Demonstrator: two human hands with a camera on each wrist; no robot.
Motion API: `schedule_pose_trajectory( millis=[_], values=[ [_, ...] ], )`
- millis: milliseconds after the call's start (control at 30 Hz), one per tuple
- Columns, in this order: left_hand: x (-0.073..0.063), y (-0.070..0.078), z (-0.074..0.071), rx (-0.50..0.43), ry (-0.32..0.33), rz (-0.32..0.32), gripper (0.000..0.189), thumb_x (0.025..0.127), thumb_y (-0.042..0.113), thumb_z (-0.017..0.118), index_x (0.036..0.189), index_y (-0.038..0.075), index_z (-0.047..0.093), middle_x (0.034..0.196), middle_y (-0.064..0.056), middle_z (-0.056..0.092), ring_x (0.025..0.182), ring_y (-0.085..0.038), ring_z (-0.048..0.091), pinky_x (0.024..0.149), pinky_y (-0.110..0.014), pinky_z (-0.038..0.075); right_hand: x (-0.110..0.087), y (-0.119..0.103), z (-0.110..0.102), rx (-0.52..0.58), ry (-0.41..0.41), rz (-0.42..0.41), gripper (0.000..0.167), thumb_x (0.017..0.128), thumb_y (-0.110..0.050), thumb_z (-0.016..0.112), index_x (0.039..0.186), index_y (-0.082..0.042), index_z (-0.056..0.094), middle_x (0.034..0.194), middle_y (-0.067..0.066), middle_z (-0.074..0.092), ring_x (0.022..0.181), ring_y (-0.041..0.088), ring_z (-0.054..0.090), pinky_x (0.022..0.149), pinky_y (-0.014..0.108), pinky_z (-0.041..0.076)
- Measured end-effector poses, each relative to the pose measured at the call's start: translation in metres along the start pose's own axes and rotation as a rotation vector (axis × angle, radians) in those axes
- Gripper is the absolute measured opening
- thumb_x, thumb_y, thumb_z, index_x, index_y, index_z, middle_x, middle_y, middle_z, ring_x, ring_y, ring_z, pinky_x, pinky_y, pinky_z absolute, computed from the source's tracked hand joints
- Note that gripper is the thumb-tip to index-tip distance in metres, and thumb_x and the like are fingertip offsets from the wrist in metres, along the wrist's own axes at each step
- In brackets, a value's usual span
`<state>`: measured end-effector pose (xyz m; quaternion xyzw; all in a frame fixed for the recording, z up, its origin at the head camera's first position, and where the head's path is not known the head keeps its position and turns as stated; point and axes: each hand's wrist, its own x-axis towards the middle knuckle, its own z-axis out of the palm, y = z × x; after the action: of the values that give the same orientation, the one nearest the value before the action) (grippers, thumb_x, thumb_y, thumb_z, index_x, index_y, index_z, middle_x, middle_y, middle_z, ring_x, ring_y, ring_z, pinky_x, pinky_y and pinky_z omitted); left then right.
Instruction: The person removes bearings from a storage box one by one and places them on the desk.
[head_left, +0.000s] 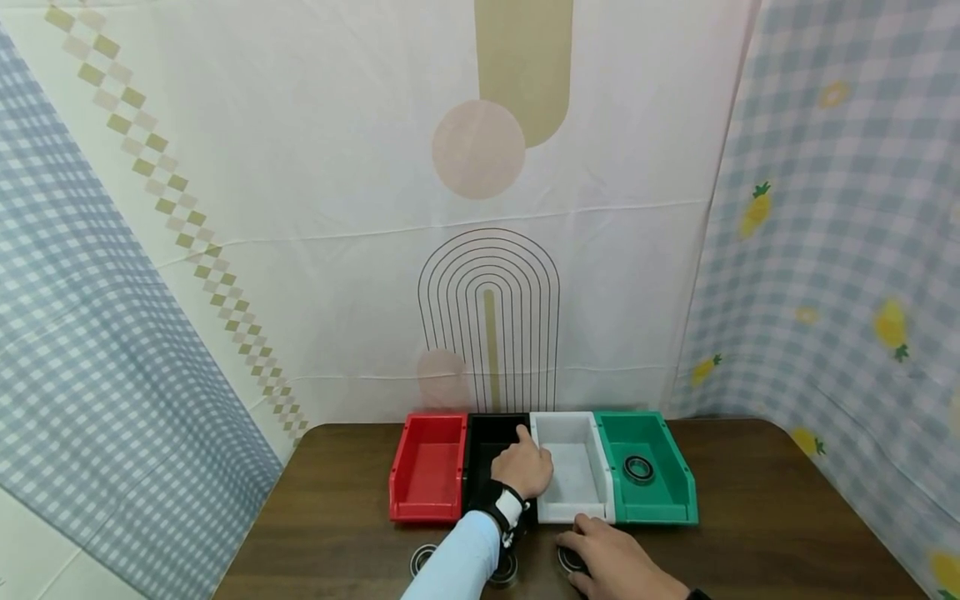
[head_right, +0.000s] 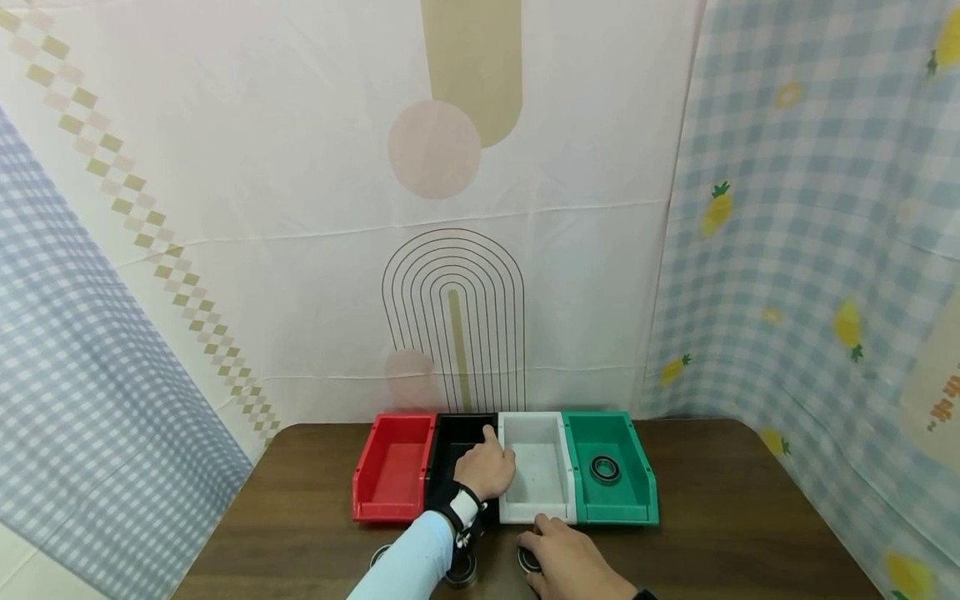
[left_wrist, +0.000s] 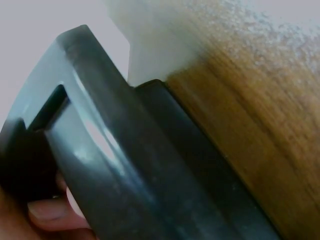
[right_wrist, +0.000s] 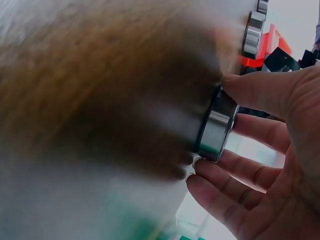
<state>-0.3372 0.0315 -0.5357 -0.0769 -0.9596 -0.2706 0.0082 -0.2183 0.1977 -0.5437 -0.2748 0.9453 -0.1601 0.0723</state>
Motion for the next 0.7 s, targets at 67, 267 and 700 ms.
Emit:
schedule_pose_trajectory(
  millis=[67,267,700],
  values=[
    [0.0002,0.0004,-0.0003,-0.004,-0.007,-0.003,0.063,0.109,0.033,0.049,0.156,-0.006,0.036,0.061,-0.007,0.056,0.053,-0.023,0.053,0.052,-0.039,0.039,-0.0002,-0.0006,-0.0008,0.005,-0.003,0.005,0.040,0.092,-0.038,0.082,0.127,-0.019,0.075,0.101,-0.010,0.060,0.086,0.002,0.055,0.071,0.029,0.050],
    [0.0000,0.0011,-0.0012,-0.007,-0.016,-0.010,0.065,0.109,0.034,0.048,0.159,-0.007,0.034,0.061,-0.007,0.057,0.054,-0.023,0.053,0.053,-0.039,0.039,0.0005,-0.0038,-0.0027,0.020,-0.027,0.041,0.043,0.090,-0.041,0.084,0.123,-0.016,0.076,0.105,-0.005,0.066,0.091,0.007,0.063,0.076,0.034,0.055],
    [-0.0018,0.0018,-0.0014,-0.012,0.006,-0.003,0.062,0.108,0.032,0.050,0.155,-0.007,0.038,0.063,-0.008,0.058,0.055,-0.023,0.054,0.053,-0.040,0.040,0.0025,-0.0093,-0.0046,0.020,-0.060,0.085,0.047,0.085,-0.043,0.087,0.118,-0.011,0.076,0.112,0.002,0.071,0.098,0.016,0.069,0.084,0.040,0.059]
  ],
)
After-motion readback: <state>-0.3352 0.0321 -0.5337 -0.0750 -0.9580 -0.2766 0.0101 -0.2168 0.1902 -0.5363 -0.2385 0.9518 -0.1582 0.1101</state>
